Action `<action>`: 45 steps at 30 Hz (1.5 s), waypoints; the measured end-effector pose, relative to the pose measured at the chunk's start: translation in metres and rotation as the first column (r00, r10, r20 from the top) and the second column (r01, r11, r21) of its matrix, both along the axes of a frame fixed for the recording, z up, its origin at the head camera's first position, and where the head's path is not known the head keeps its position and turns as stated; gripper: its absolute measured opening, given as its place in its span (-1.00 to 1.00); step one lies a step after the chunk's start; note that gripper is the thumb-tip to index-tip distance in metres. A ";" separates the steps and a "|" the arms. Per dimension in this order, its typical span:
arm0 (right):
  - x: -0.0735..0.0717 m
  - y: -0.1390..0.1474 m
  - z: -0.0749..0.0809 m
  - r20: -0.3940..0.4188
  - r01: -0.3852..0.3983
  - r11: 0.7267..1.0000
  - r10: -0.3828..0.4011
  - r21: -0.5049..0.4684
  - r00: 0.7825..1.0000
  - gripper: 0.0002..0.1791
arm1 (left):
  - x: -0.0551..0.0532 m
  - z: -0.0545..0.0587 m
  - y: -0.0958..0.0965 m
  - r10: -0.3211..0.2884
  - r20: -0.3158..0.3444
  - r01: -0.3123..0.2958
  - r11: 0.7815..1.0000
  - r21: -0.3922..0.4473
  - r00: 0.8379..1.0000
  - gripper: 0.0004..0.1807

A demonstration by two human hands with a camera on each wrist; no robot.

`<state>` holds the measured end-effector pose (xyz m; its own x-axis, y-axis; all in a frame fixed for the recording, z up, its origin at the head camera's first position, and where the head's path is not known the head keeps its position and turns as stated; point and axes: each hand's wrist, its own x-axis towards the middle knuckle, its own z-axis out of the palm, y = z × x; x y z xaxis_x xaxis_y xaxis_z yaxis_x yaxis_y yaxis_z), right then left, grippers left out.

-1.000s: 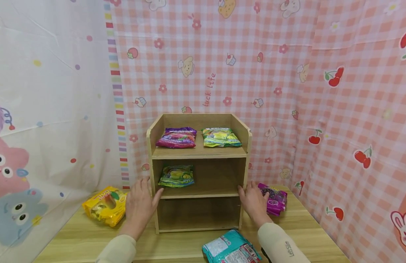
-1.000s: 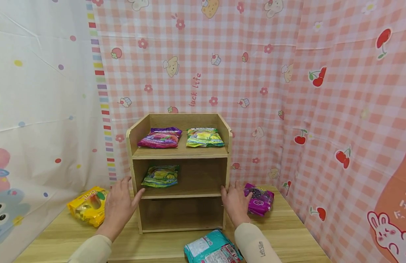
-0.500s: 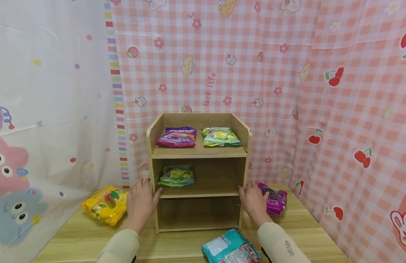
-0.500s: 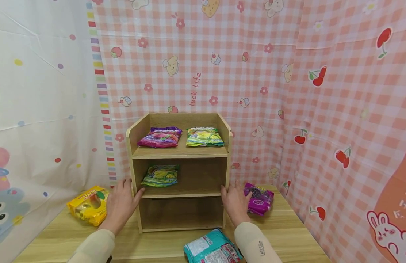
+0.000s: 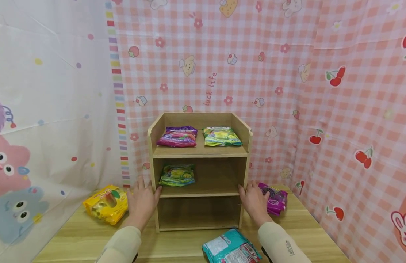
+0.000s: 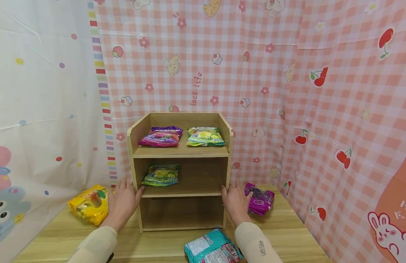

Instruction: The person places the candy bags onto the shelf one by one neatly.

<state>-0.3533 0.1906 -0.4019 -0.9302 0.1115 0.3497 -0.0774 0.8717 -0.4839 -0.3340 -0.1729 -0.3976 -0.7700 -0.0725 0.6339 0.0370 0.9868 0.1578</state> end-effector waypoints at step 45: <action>0.024 0.028 -0.047 -0.021 -0.176 0.906 0.200 0.384 0.980 -0.58 | 0.004 -0.001 0.005 -0.031 0.098 0.016 0.988 0.150 0.995 -0.49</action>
